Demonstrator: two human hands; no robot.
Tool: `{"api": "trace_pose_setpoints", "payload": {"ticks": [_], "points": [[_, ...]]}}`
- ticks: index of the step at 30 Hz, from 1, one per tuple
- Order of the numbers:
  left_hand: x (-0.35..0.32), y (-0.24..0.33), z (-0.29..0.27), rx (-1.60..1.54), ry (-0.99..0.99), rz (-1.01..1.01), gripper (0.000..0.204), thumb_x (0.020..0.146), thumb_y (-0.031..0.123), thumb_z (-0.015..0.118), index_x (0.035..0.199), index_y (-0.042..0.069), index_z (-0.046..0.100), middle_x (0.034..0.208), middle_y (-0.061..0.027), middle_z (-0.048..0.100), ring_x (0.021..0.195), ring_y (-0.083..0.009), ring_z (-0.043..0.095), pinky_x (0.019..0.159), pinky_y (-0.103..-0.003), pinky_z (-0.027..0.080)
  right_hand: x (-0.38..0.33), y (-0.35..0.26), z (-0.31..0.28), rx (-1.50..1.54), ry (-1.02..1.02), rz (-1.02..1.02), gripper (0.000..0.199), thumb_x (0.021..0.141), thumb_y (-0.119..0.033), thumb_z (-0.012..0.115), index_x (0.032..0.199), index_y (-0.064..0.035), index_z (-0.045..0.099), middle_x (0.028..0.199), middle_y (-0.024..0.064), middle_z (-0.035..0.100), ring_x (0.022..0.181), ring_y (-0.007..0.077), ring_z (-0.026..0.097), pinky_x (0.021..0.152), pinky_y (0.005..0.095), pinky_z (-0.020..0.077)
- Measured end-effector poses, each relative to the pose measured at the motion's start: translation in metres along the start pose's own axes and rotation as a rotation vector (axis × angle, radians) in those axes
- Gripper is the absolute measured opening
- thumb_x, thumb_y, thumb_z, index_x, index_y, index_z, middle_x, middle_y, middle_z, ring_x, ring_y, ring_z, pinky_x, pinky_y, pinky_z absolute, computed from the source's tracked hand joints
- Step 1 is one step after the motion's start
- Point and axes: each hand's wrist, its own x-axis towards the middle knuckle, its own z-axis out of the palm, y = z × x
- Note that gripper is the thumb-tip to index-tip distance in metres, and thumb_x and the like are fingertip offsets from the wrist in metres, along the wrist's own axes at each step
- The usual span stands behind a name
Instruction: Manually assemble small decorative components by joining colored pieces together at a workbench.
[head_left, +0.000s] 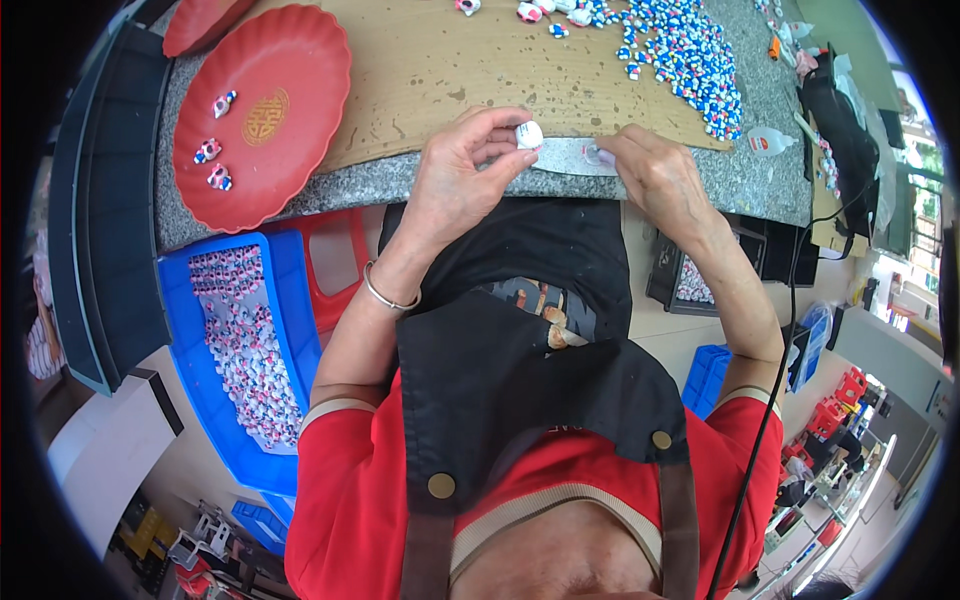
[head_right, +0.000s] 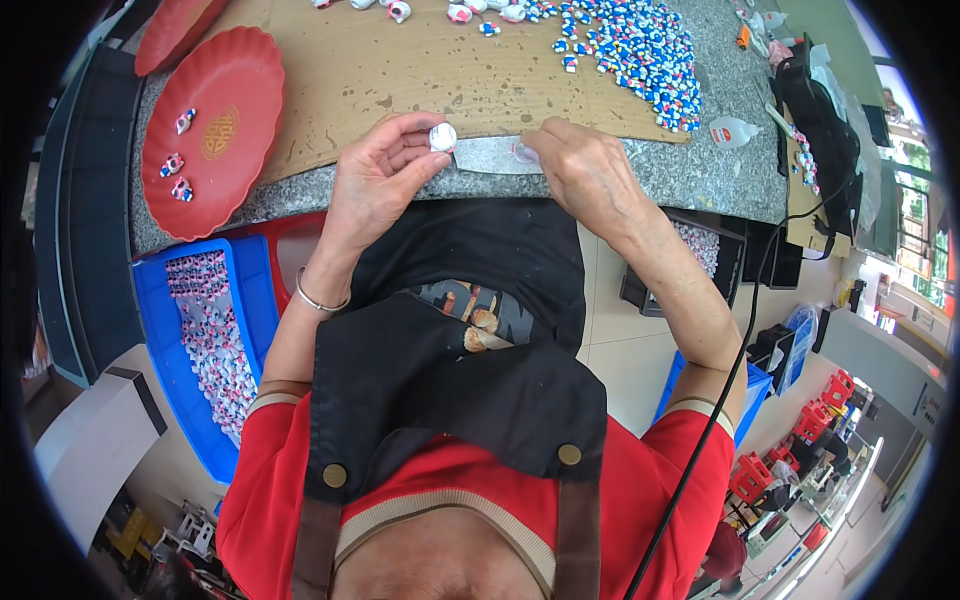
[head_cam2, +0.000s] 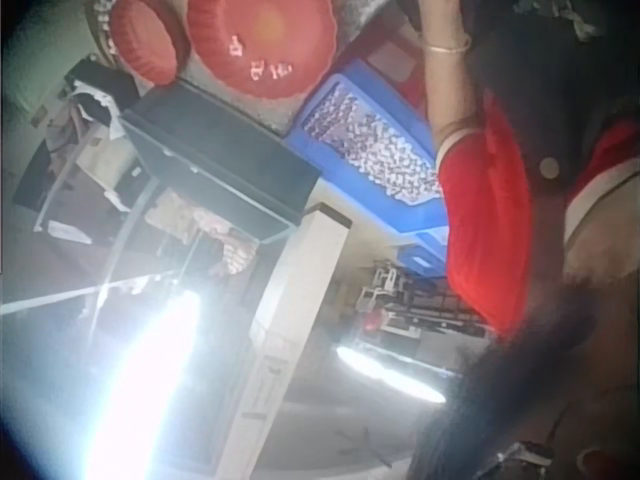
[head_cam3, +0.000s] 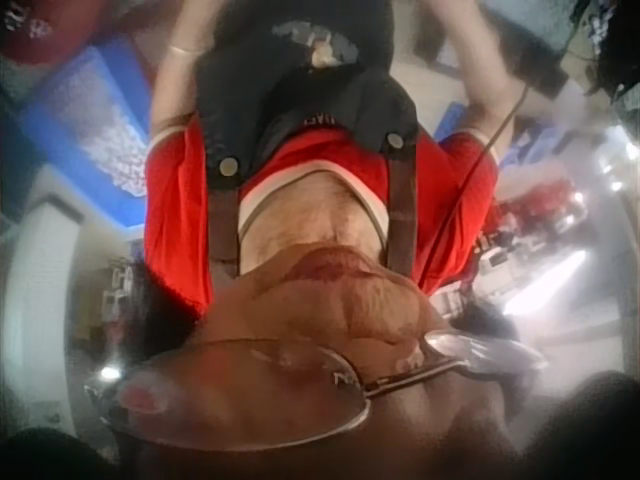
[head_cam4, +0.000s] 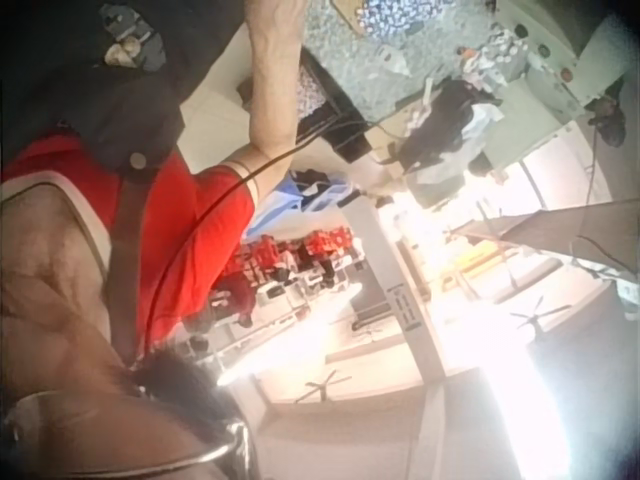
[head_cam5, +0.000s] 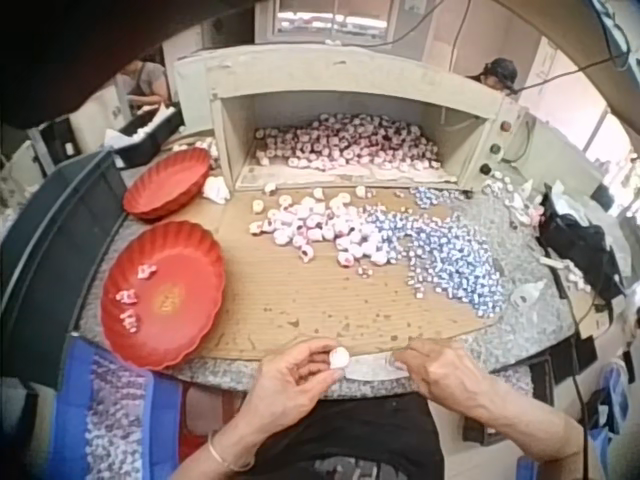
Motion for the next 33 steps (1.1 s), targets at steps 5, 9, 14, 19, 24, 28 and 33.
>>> {"api": "trace_pose_setpoints", "payload": {"ticks": [5, 9, 14, 19, 24, 28, 33], "points": [[0.000, -0.014, 0.012, 0.115, 0.023, 0.137, 0.026, 0.081, -0.005, 0.069, 0.106, -0.003, 0.063, 0.104, -0.0092, 0.063, 0.090, -0.0156, 0.068, 0.077, -0.025, 0.056, -0.007, -0.002, 0.004, 0.059, 0.088, 0.076, 0.015, 0.080, 0.002, 0.061, 0.094, -0.0008, 0.066, 0.078, 0.0144, 0.059, 0.070, 0.0339, 0.062, 0.062, 0.0402, 0.0502], [0.001, -0.013, 0.023, 0.406, 0.032, 0.316, 0.031, 0.077, -0.008, 0.071, 0.107, -0.001, 0.064, 0.106, -0.0116, 0.064, 0.086, -0.0160, 0.067, 0.074, -0.026, 0.057, -0.011, -0.010, 0.004, 0.596, 0.148, 0.463, 0.014, 0.087, -0.005, 0.063, 0.099, 0.0014, 0.068, 0.082, 0.0084, 0.067, 0.070, 0.0202, 0.065, 0.064, 0.0296, 0.0523], [0.001, -0.016, 0.032, 0.494, -0.041, 0.472, 0.036, 0.074, -0.006, 0.073, 0.109, 0.000, 0.066, 0.103, -0.0125, 0.065, 0.083, -0.0182, 0.066, 0.070, -0.026, 0.055, -0.013, -0.014, 0.004, 1.130, 0.032, 0.708, 0.016, 0.092, -0.008, 0.062, 0.103, 0.0027, 0.068, 0.089, 0.0051, 0.069, 0.076, 0.0100, 0.064, 0.070, 0.0224, 0.0524], [0.004, -0.004, 0.024, -0.010, -0.302, 0.081, 0.031, 0.087, -0.001, 0.065, 0.117, 0.000, 0.065, 0.097, -0.0088, 0.066, 0.081, -0.0131, 0.065, 0.072, -0.022, 0.052, -0.011, -0.033, -0.014, 0.665, 0.175, 0.326, 0.013, 0.085, 0.001, 0.063, 0.095, -0.0020, 0.070, 0.076, 0.0087, 0.065, 0.065, 0.0139, 0.063, 0.058, 0.0264, 0.0492], [0.002, 0.016, 0.021, -0.112, -0.403, -0.100, 0.022, 0.096, 0.008, 0.056, 0.112, -0.002, 0.067, 0.086, -0.0043, 0.064, 0.070, -0.0066, 0.059, 0.066, -0.020, 0.049, -0.010, -0.044, -0.016, 0.516, 0.204, 0.167, 0.021, 0.077, 0.003, 0.064, 0.096, -0.0048, 0.069, 0.068, 0.0107, 0.058, 0.059, 0.0266, 0.060, 0.052, 0.0342, 0.0451], [0.002, 0.018, 0.013, -0.139, -0.362, -0.122, 0.023, 0.096, 0.007, 0.056, 0.115, -0.001, 0.066, 0.088, -0.0041, 0.064, 0.072, -0.0062, 0.059, 0.067, -0.020, 0.049, 0.002, -0.041, -0.009, 0.571, 0.162, 0.201, 0.015, 0.080, 0.000, 0.064, 0.094, -0.0032, 0.069, 0.073, 0.0117, 0.062, 0.064, 0.0264, 0.063, 0.056, 0.0324, 0.0479], [0.003, 0.056, -0.029, 0.286, -0.044, 0.088, 0.017, 0.092, 0.005, 0.061, 0.107, -0.001, 0.065, 0.092, -0.0038, 0.062, 0.082, -0.0105, 0.058, 0.072, -0.022, 0.046, 0.028, 0.007, 0.001, 0.414, 0.204, 0.211, 0.013, 0.089, -0.008, 0.063, 0.098, -0.0019, 0.070, 0.085, 0.0162, 0.067, 0.076, 0.0299, 0.066, 0.068, 0.0339, 0.0522]]}}
